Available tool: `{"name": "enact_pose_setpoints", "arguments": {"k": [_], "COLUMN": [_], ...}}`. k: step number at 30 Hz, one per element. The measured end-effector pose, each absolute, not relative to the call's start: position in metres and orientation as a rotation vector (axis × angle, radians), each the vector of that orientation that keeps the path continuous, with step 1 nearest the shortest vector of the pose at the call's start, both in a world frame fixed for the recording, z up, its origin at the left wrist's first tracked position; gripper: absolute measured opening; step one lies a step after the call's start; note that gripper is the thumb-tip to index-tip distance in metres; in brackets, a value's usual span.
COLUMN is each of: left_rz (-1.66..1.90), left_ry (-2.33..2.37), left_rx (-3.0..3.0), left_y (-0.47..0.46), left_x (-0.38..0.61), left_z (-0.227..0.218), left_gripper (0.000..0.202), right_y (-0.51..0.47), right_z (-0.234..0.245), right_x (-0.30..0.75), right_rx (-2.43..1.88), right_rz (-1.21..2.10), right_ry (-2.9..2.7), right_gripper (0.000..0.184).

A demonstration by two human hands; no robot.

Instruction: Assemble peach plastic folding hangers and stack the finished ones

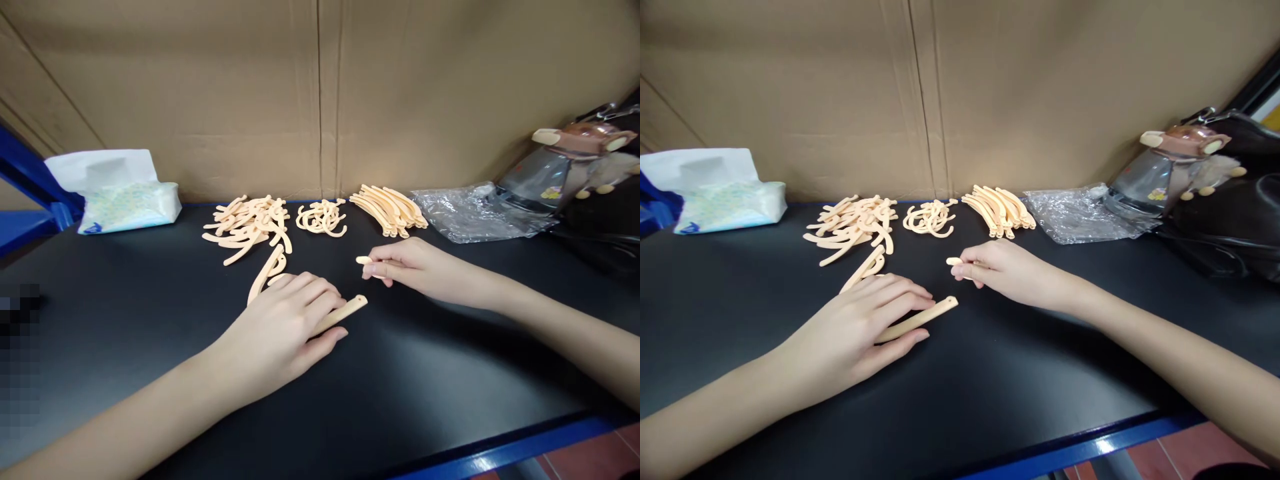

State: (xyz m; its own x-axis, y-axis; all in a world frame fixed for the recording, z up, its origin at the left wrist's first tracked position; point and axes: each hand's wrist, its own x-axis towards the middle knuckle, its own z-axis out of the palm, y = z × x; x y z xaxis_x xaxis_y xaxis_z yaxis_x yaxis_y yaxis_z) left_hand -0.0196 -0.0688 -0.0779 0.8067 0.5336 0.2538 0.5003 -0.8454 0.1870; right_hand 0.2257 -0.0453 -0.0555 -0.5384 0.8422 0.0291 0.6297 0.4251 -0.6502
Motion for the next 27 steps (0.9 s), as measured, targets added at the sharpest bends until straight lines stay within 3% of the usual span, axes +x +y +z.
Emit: {"name": "enact_pose_setpoints", "arguments": {"k": [2, 5, 10, 14, 18, 21, 24, 27], "left_rz": [0.499, 0.547, 0.486, 0.528, 0.599, 0.616, 0.607, 0.640], "left_ry": [0.873, 0.929, 0.978, 1.011, 1.009, 0.975, 0.960, 0.924], "left_rx": [2.893, 2.915, 2.915, 2.959, 2.996, 3.034, 3.021, 2.963], "left_y": [-0.072, -0.075, -0.076, -0.073, -0.070, -0.068, -0.067, -0.067], "left_x": [-0.017, -0.009, 0.009, 0.017, 0.016, 0.013, 0.013, 0.013], "left_z": [-0.078, -0.080, -0.085, -0.089, -0.090, -0.090, -0.091, -0.092], "left_gripper": [0.016, 0.021, 0.011, 0.011, 0.012, 0.012, 0.011, 0.013], "right_y": [-0.047, -0.054, -0.066, -0.068, -0.069, -0.073, -0.078, -0.082], "right_z": [-0.054, -0.052, -0.056, -0.064, -0.067, -0.066, -0.065, -0.066], "right_x": [0.227, 0.227, 0.230, 0.236, 0.239, 0.240, 0.240, 0.240], "right_rx": [-1.333, -1.428, -1.342, -1.318, -1.269, -1.235, -1.228, -1.181], "right_rz": [0.749, 0.655, 0.679, 0.689, 0.806, 0.882, 0.859, 0.812], "right_ry": [-2.425, -2.519, -2.615, -2.614, -2.583, -2.585, -2.608, -2.627], "right_gripper": [0.032, 0.054, 0.021, 0.033, 0.022, 0.027, 0.016, 0.029]}}
